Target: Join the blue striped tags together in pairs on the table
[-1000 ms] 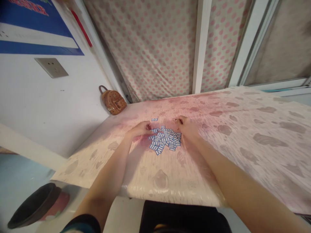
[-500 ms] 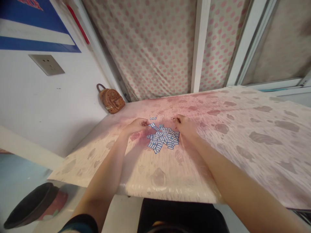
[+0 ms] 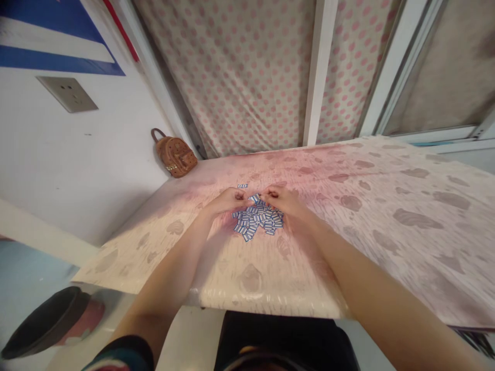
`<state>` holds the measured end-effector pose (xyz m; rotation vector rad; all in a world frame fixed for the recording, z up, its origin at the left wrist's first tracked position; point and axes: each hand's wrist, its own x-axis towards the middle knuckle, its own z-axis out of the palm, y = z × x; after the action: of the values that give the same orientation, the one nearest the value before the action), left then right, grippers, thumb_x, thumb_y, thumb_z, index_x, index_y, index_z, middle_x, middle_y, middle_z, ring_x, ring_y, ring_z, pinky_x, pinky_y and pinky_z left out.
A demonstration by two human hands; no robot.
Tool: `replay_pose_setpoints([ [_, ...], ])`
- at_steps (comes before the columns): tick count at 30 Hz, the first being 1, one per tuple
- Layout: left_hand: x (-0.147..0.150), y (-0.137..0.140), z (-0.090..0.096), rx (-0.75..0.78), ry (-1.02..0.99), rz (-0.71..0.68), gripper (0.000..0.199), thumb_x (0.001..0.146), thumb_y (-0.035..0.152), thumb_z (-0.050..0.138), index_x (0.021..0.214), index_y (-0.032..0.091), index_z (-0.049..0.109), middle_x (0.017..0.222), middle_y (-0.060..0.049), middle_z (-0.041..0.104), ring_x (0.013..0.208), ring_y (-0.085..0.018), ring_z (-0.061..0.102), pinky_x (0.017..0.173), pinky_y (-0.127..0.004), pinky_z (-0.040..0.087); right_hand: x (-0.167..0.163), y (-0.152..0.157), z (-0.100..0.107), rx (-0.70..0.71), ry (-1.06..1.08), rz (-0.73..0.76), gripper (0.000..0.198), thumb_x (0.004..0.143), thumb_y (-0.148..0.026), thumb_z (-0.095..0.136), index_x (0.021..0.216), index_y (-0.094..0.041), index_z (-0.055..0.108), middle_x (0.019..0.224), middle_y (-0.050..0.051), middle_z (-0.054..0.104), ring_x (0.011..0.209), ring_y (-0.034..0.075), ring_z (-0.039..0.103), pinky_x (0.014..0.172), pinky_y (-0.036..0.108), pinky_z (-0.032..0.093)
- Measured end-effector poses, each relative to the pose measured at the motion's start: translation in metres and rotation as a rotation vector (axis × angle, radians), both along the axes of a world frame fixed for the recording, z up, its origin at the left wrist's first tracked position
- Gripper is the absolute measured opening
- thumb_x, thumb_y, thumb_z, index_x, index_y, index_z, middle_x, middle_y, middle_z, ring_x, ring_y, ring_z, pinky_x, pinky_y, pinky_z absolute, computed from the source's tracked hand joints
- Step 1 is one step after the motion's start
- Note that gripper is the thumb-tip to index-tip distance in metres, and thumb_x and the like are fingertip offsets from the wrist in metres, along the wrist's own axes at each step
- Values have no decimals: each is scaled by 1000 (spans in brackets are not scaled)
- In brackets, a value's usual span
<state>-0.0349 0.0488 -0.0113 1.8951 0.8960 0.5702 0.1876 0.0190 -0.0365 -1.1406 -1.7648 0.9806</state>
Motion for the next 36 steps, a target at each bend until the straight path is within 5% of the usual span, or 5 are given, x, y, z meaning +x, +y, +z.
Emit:
replay_pose_setpoints([
  [13, 1, 12, -8, -54, -205, 82, 42, 63, 47, 82, 77, 9, 70, 72, -5, 67, 68, -14, 58, 68, -26, 43, 2, 5, -8, 23, 12, 31, 21, 76, -40, 60, 72, -20, 54, 66, 0, 62, 51, 12, 50, 54, 26, 40],
  [25, 3, 7, -6, -97, -225, 149, 18, 70, 25, 76, 78, 10, 71, 76, -5, 70, 71, -13, 61, 70, -25, 45, 3, 5, -8, -51, 82, 70, 31, 72, -48, 67, 71, -19, 56, 68, 1, 62, 52, 10, 50, 53, 25, 38],
  [36, 8, 4, -5, -164, -247, 189, 15, 72, 19, 74, 80, 10, 67, 70, -3, 67, 62, -10, 59, 61, -22, 43, 0, 4, -8, -67, 50, 63, 39, 70, -54, 71, 68, -18, 55, 64, 0, 61, 52, 11, 51, 52, 25, 37],
])
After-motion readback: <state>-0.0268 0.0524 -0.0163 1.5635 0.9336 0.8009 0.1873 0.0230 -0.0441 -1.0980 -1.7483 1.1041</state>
